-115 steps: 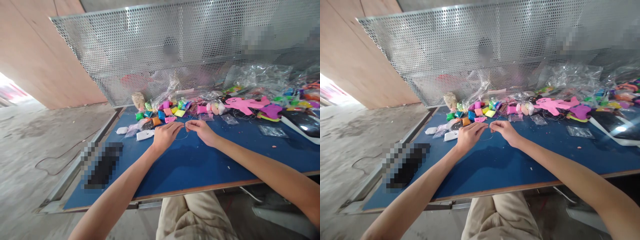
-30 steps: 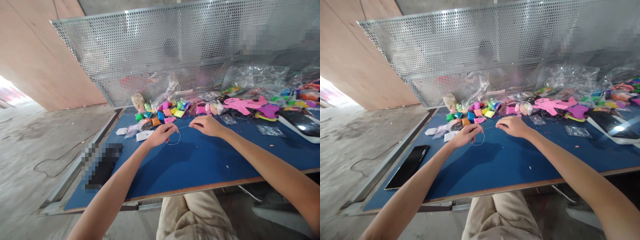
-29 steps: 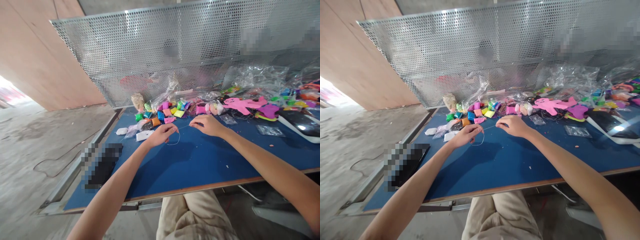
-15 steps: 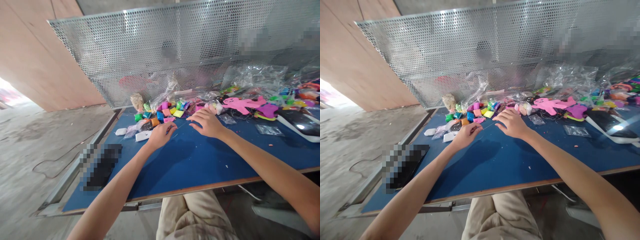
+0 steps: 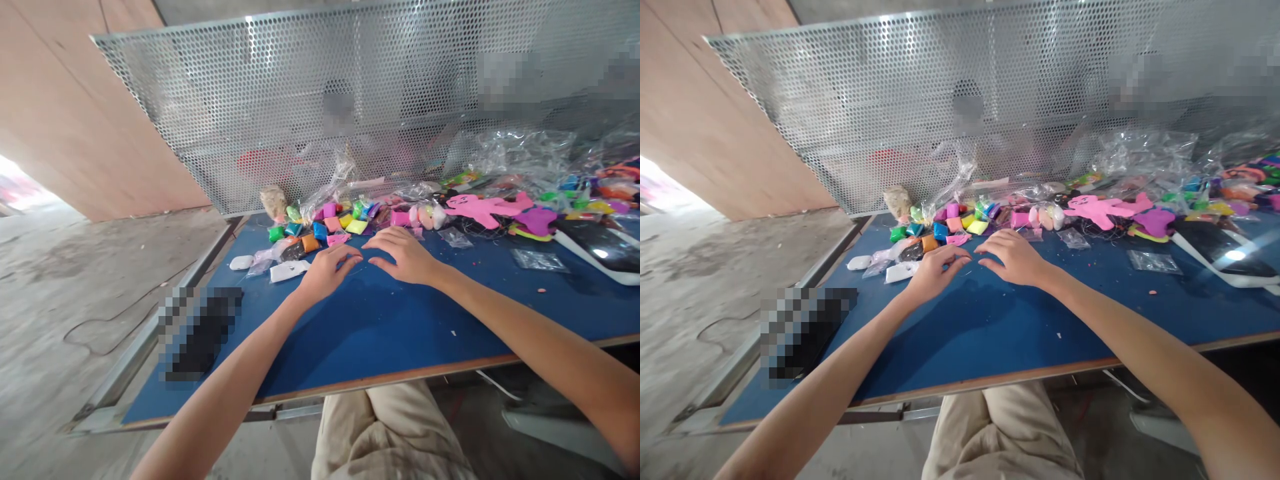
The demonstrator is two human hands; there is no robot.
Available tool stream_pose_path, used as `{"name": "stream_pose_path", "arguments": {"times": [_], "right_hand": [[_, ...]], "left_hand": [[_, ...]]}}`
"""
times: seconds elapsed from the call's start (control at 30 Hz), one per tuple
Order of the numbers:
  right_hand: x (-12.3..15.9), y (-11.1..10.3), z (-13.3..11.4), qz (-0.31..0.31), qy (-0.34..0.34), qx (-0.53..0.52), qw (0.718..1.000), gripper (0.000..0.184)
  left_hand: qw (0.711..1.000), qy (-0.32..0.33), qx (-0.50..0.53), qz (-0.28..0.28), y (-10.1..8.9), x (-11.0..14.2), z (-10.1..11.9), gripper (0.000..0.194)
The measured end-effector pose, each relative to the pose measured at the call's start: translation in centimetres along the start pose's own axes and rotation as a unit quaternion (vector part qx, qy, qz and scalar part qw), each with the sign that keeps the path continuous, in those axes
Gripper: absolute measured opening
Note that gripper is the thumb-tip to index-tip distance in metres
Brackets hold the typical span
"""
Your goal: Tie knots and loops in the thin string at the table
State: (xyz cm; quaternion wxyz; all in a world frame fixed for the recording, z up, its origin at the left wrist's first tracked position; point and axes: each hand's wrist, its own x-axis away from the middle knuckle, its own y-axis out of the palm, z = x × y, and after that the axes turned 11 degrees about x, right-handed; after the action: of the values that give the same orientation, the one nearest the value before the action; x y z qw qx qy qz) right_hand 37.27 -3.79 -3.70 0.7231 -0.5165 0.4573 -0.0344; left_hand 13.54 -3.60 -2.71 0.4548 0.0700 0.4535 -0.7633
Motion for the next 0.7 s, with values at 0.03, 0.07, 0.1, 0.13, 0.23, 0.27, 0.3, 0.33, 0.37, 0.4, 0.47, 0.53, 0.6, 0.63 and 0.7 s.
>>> {"name": "stream_pose_path", "arguments": {"times": [0.03,0.07,0.1,0.13,0.23,0.27,0.3,0.33,0.37,0.4,0.47,0.53,0.6,0.63,0.7], "right_hand": [[0.0,0.0,0.0,-0.006,0.0,-0.005,1.0,0.024],[0.1,0.0,0.0,-0.006,0.001,-0.009,1.0,0.023],[0.1,-0.1,-0.1,0.004,0.004,-0.01,1.0,0.022],[0.1,-0.2,-0.2,0.022,0.009,-0.008,1.0,0.021],[0.2,-0.6,-0.6,0.078,0.035,-0.012,0.996,0.017],[0.2,-0.7,-0.8,0.082,0.044,-0.026,0.995,0.015],[0.3,-0.8,-1.0,0.074,0.054,-0.049,0.995,0.015],[0.3,-0.8,-1.3,0.057,0.068,-0.079,0.993,0.018],[0.3,-0.7,-1.5,0.035,0.089,-0.114,0.989,0.02],[0.3,-0.5,-1.7,0.011,0.114,-0.154,0.981,0.022],[0.2,0.0,-2.1,-0.029,0.17,-0.245,0.954,0.027],[0.0,0.7,-2.3,-0.046,0.216,-0.346,0.912,0.032],[-0.1,1.3,-2.4,-0.037,0.25,-0.426,0.869,0.033],[-0.1,1.5,-2.5,-0.028,0.264,-0.452,0.851,0.032],[0.0,1.8,-2.5,-0.011,0.285,-0.481,0.829,0.029]], "left_hand": [[1.0,-0.009,0.007,0.004,0.1,0.0,0.0,0.022],[1.0,-0.018,0.015,0.007,0.1,0.1,0.0,0.023],[0.999,-0.026,0.021,0.01,0.2,0.1,0.0,0.024],[0.999,-0.034,0.025,0.018,0.3,0.1,0.0,0.025],[0.994,-0.057,0.034,0.091,0.7,0.2,-0.1,0.03],[0.99,-0.065,0.038,0.123,0.8,0.2,-0.1,0.031],[0.985,-0.073,0.042,0.151,0.9,0.2,-0.2,0.032],[0.981,-0.078,0.045,0.171,1.1,0.2,-0.2,0.032],[0.979,-0.079,0.046,0.181,1.2,0.2,-0.3,0.032],[0.979,-0.076,0.043,0.185,1.3,0.3,-0.3,0.031],[0.982,-0.06,0.029,0.179,1.4,0.4,-0.2,0.029],[0.986,-0.036,0.009,0.164,1.5,0.4,0.0,0.028],[0.989,-0.007,-0.012,0.147,1.5,0.5,0.2,0.026],[0.99,0.007,-0.023,0.14,1.4,0.5,0.3,0.025],[0.99,0.031,-0.045,0.13,1.2,0.6,0.3,0.024]]}}
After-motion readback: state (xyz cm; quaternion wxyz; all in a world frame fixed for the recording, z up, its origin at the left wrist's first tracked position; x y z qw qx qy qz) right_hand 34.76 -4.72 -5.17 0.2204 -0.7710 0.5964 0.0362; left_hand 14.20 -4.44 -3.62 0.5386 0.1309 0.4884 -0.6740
